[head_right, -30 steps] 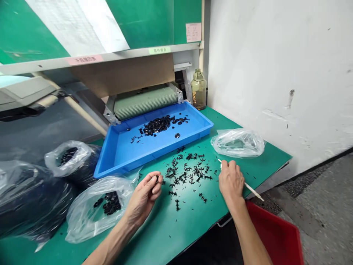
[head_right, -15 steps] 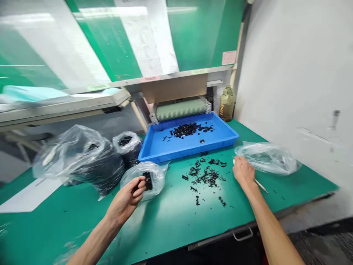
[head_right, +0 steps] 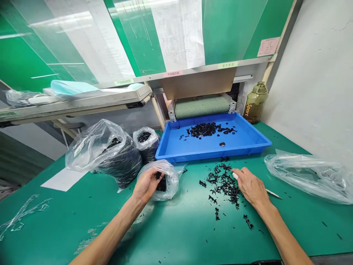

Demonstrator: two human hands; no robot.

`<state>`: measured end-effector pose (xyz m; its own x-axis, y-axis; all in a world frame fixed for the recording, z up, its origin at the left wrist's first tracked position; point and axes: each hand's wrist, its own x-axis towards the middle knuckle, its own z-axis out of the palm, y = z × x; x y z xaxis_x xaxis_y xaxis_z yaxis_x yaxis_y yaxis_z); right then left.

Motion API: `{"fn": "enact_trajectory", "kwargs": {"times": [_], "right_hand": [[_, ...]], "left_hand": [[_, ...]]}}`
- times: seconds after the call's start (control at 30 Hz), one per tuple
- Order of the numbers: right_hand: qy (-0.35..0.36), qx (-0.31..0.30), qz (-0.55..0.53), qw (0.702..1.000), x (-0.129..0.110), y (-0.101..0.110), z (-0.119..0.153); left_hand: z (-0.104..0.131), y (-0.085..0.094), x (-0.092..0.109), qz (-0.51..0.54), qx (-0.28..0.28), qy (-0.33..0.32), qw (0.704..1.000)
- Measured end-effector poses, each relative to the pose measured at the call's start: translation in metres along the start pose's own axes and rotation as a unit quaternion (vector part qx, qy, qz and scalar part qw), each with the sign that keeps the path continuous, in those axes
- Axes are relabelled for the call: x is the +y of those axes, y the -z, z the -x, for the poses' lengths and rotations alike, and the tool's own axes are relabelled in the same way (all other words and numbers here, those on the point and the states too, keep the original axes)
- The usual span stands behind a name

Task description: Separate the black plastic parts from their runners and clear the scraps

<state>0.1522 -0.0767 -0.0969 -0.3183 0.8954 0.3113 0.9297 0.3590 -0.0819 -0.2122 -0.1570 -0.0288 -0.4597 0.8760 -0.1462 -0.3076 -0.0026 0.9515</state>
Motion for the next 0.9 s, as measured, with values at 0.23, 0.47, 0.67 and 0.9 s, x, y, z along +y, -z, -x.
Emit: {"fn": "enact_trajectory", "kwargs": {"times": [0.23, 0.47, 0.67, 0.9], "right_hand": [[-0.080, 0.002, 0.015, 0.997, 0.020, 0.015, -0.005], [-0.185, -0.023, 0.060, 0.981, 0.021, 0.017, -0.031], [-0.153, -0.035, 0.042, 0.987, 0.003, 0.012, -0.066], [-0.011, -0.043, -0.029, 0.999, -0.017, 0.009, -0.066]], "left_hand": [[-0.001, 0.005, 0.008, -0.208, -0.046, -0.079, 0.974], [0.053, 0.014, 0.003, -0.381, -0.076, -0.346, 0.854], [0.054, -0.064, -0.034, -0.398, -0.291, -0.298, 0.817], [-0.021, -0.128, -0.076, -0.418, -0.207, -0.258, 0.846]]}}
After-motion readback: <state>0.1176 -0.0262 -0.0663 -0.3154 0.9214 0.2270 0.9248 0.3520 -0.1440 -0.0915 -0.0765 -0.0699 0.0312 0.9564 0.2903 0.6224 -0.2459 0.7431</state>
